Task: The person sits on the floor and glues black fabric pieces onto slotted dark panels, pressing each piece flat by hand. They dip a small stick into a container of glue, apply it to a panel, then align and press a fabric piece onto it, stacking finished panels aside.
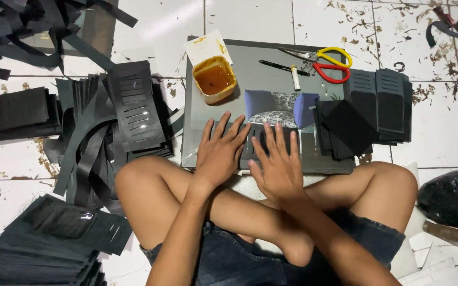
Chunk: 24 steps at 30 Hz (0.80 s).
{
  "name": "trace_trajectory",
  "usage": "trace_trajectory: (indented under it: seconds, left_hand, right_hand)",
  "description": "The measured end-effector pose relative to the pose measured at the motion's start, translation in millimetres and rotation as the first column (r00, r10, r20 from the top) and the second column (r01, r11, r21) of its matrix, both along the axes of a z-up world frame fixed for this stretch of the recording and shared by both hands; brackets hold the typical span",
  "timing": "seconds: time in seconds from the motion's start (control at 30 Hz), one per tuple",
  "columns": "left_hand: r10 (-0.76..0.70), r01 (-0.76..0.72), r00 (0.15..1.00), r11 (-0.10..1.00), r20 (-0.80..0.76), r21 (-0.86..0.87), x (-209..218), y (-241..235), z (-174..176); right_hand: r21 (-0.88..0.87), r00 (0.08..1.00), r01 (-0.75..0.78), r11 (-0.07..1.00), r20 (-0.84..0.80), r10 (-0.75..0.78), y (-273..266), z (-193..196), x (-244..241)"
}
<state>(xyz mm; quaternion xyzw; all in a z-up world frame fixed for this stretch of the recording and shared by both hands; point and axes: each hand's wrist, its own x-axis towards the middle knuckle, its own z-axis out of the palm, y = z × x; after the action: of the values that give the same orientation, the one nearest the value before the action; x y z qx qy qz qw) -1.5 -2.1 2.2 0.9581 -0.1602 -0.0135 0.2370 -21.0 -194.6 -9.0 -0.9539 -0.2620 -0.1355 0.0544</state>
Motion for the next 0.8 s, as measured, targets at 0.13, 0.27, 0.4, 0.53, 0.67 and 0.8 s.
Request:
trace_trajectory:
  seconds: [0.13, 0.27, 0.4, 0.53, 0.67, 0.8]
  left_hand:
    - [0.003, -0.003, 1.0, 1.0, 0.016, 0.001, 0, -1, 0]
    - [0.003, -0.003, 1.0, 1.0, 0.029, -0.005, -1, -1, -2]
    - [0.006, -0.005, 0.998, 1.0, 0.057, -0.008, -2, -1, -7]
    - [-0.006, 0.006, 1.0, 1.0, 0.017, 0.004, 0, 0, -2]
    - [-0.021, 0.021, 1.0, 0.999, 0.0, 0.039, -1, -1, 2]
    - [-0.019, 0.02, 1.0, 0.999, -0.021, 0.04, 0, -1, 5]
  right_hand:
    - [-0.074, 1.0, 0.007, 0.997, -0.002, -0.007, 1, 3, 7]
    - [-0.065, 0.997, -0.073, 0.995, -0.013, 0.073, -9, -5, -20]
    - [0.044, 0.993, -0.085, 0.995, 0.085, 0.081, -6, -11, -18]
    - [0.054, 1.0, 0.004, 0.999, 0.023, -0.005, 7, -8, 8]
    - [0.016, 0.998, 0.049, 0.999, 0.028, -0.049, 10, 1, 21]
    - [0.033, 0.999, -0.027, 0.999, 0.046, 0.025, 6, 2, 1]
